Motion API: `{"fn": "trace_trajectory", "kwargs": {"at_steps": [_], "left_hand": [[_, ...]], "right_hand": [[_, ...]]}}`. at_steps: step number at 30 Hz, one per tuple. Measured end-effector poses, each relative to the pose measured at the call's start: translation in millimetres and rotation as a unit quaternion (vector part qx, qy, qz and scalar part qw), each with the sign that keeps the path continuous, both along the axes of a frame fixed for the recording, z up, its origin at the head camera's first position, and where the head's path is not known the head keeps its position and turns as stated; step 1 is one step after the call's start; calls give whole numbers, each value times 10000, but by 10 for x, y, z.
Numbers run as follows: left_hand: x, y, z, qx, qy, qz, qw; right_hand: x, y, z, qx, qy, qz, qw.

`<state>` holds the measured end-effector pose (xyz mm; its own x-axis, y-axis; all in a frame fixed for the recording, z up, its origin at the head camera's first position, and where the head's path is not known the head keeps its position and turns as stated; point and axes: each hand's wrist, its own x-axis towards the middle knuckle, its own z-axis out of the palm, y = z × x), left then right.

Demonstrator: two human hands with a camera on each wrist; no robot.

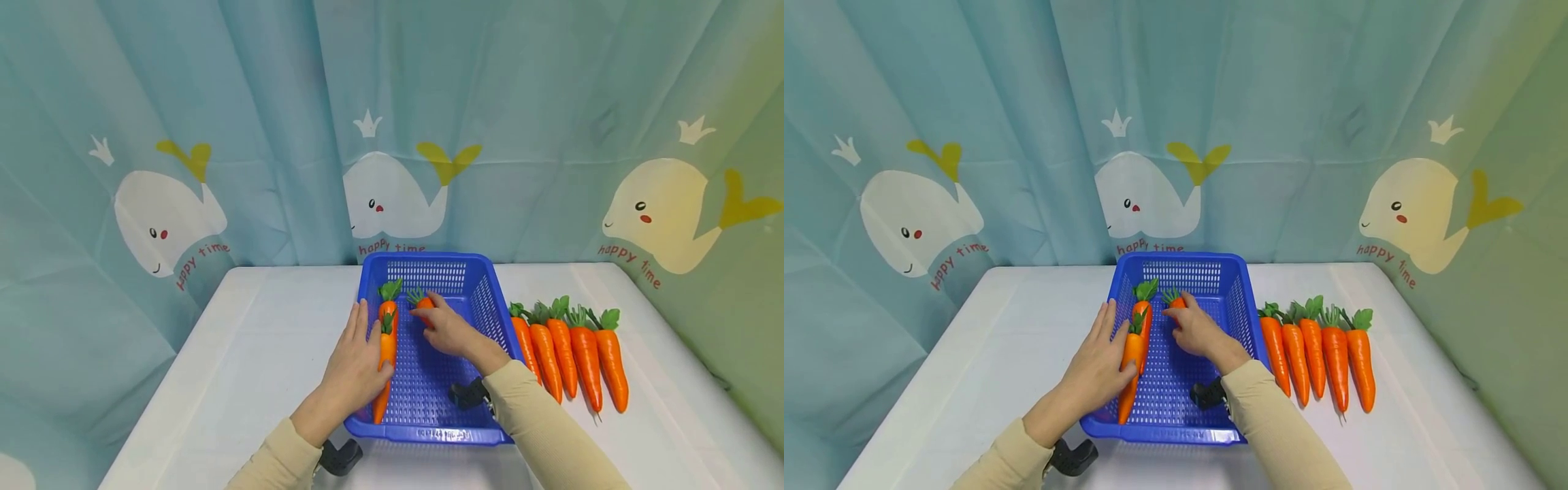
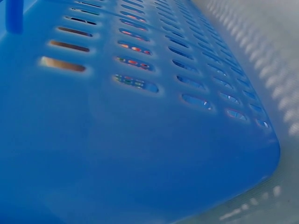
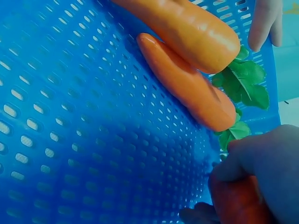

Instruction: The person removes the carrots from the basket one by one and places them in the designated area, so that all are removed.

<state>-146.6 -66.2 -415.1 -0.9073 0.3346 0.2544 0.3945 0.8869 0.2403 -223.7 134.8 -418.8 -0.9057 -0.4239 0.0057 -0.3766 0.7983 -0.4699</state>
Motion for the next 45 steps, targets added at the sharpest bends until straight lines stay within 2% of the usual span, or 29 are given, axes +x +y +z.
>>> {"fn": "trace_trajectory", "kwargs": {"at_steps": [7, 10, 16, 23, 31, 40, 45], "left_hand": [[-14, 9, 9, -68, 16, 5, 10000], [-15, 10, 13, -112, 51, -18, 9999], [-1, 3, 5, -128, -7, -24, 9999], [4, 2, -8, -84, 40, -50, 9999], [9, -3, -20, -44, 149, -77, 9999], [6, -6, -37, -81, 275, -73, 9996], [6, -5, -33, -86, 296, -81, 9995]], "right_hand": [[-10, -10, 29, 44, 103, -229, 9997], [2, -14, 44, 58, -48, -359, 9993], [38, -26, 67, -127, -393, -321, 9986], [38, 6, 100, -111, -90, -144, 9998], [62, 62, 187, -137, 67, -10, 9999], [94, 107, 201, -115, 593, 363, 9975], [124, 125, 241, -87, 670, 379, 9970]]}}
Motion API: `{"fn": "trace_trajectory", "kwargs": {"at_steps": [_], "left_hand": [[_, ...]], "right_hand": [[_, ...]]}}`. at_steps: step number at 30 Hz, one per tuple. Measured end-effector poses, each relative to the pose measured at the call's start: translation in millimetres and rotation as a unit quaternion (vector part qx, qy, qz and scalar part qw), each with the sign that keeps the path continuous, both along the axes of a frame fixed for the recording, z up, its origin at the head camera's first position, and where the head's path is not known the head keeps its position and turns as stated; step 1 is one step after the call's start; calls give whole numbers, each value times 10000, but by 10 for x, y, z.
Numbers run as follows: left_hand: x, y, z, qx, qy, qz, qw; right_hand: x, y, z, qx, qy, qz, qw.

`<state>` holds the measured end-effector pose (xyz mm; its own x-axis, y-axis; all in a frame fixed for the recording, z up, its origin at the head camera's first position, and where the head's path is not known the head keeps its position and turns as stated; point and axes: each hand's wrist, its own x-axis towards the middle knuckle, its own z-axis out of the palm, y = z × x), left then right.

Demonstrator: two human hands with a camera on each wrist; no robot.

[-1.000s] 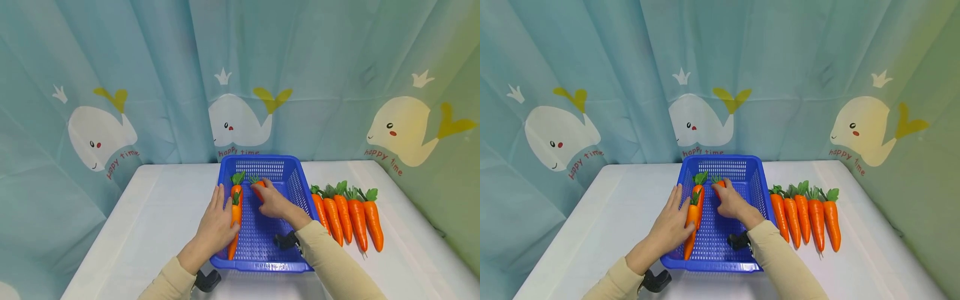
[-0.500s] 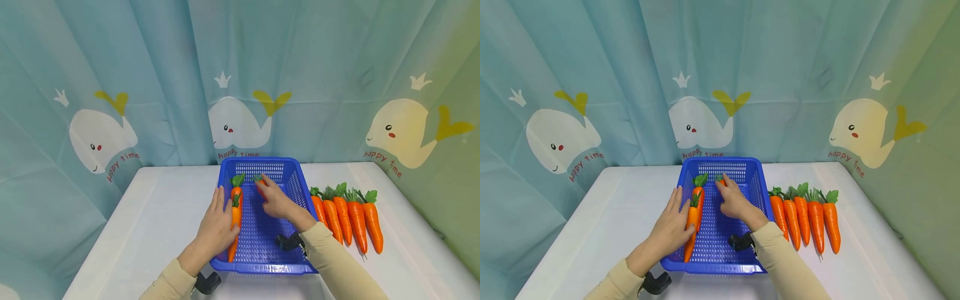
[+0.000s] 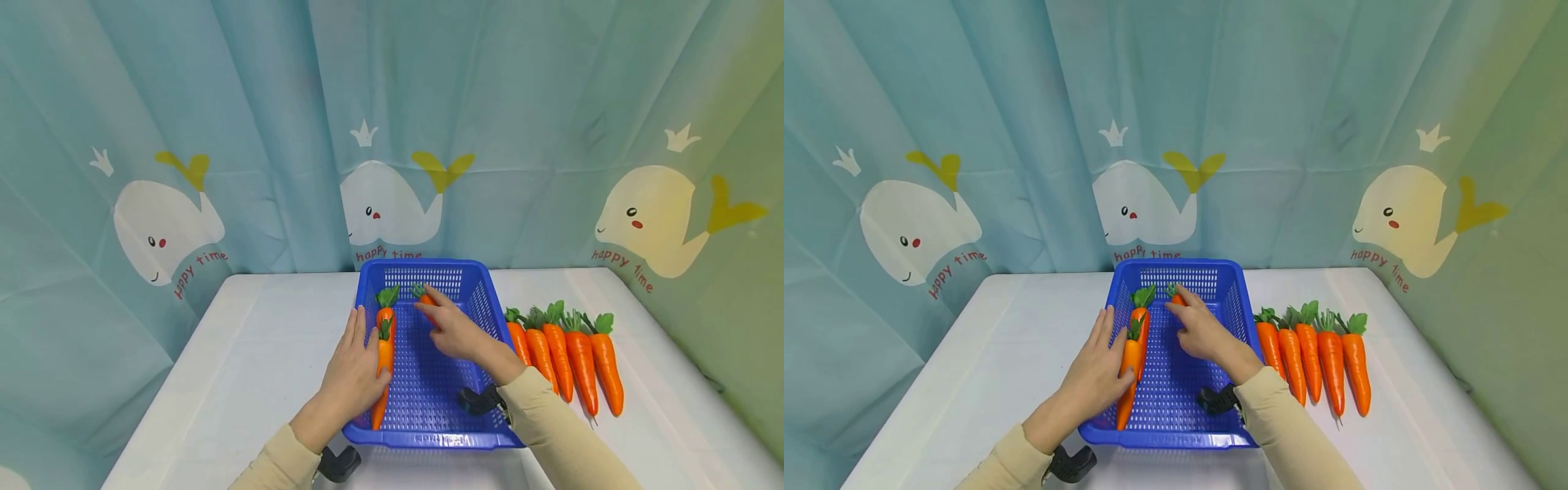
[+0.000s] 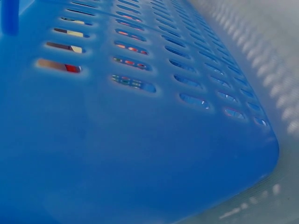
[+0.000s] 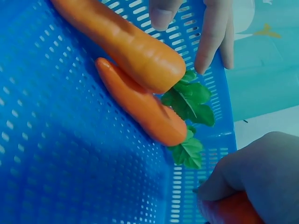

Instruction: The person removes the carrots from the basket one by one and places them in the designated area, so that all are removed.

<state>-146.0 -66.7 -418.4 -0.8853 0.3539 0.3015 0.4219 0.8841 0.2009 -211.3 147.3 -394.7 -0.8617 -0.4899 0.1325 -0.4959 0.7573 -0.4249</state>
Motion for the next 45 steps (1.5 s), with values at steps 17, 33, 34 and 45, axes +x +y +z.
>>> {"fn": "trace_trajectory", "kwargs": {"at_steps": [17, 33, 34, 45], "left_hand": [[-4, 15, 30, 4, -36, -30, 10000], [11, 20, 23, -13, -60, 43, 10000], [11, 21, 23, -9, -65, 45, 10000], [-4, 14, -2, -10, -114, 96, 9999]], "right_hand": [[83, 129, 46, -133, 350, -75, 9993], [121, 219, -15, -94, 955, 134, 9953], [123, 223, -19, -81, 965, 141, 9952], [142, 251, -51, -202, 1197, 422, 9917]]}}
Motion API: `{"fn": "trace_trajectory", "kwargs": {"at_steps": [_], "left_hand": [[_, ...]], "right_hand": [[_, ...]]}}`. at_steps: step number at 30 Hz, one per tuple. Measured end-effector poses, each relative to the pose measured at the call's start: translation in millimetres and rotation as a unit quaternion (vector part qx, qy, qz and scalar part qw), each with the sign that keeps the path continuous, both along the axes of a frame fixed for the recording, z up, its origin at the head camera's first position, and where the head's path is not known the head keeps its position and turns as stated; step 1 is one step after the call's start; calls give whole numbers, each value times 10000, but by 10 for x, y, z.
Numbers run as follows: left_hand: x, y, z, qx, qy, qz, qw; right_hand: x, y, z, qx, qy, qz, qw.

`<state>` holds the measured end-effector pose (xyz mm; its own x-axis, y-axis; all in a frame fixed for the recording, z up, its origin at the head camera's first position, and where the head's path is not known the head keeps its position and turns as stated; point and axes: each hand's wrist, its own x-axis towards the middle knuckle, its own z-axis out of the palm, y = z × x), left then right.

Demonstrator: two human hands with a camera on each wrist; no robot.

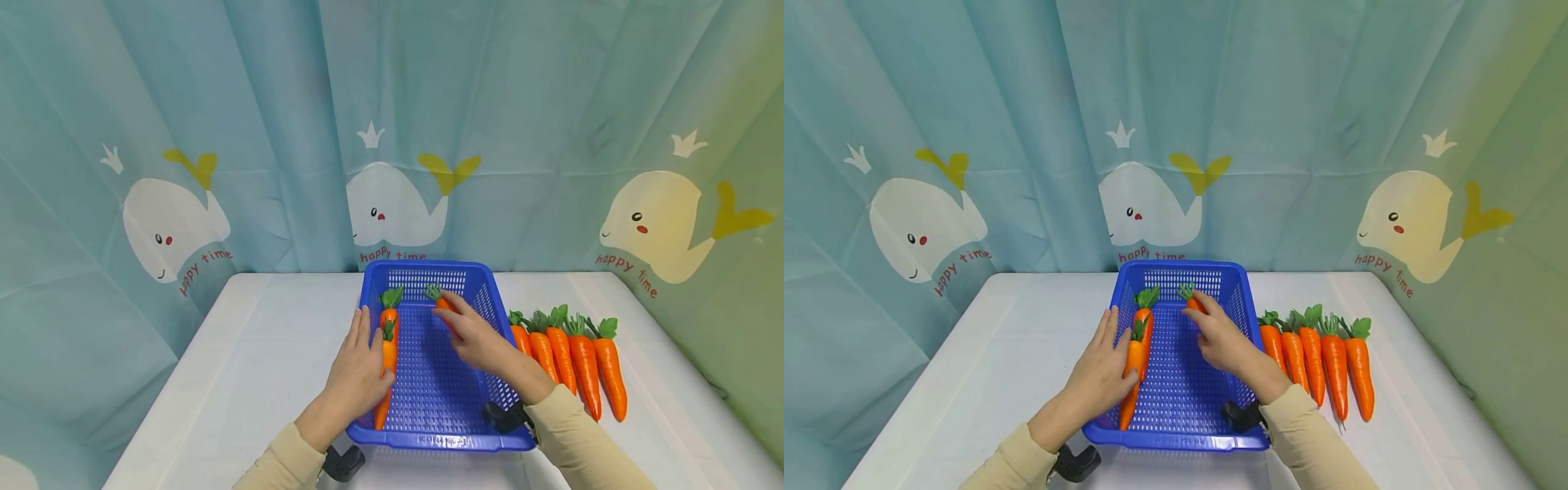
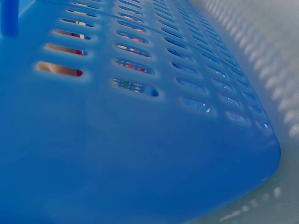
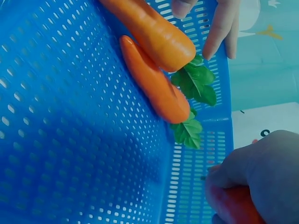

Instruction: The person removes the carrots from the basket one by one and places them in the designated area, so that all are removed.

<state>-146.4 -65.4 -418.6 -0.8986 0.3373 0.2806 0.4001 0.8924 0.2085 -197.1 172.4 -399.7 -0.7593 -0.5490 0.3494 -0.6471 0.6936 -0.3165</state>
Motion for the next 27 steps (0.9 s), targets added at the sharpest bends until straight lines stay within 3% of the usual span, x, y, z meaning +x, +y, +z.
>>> {"fn": "trace_trajectory", "kwargs": {"at_steps": [6, 15, 27], "left_hand": [[2, 2, -3, 5, -36, 19, 10000], [5, -3, -2, 41, -49, 19, 10000], [7, 4, -6, 146, -73, 25, 9999]], "right_hand": [[12, 34, -3, -46, -3, -74, 10000], [14, 103, -11, -173, 529, 13, 9984], [41, 189, 72, -146, 115, -251, 9995]]}}
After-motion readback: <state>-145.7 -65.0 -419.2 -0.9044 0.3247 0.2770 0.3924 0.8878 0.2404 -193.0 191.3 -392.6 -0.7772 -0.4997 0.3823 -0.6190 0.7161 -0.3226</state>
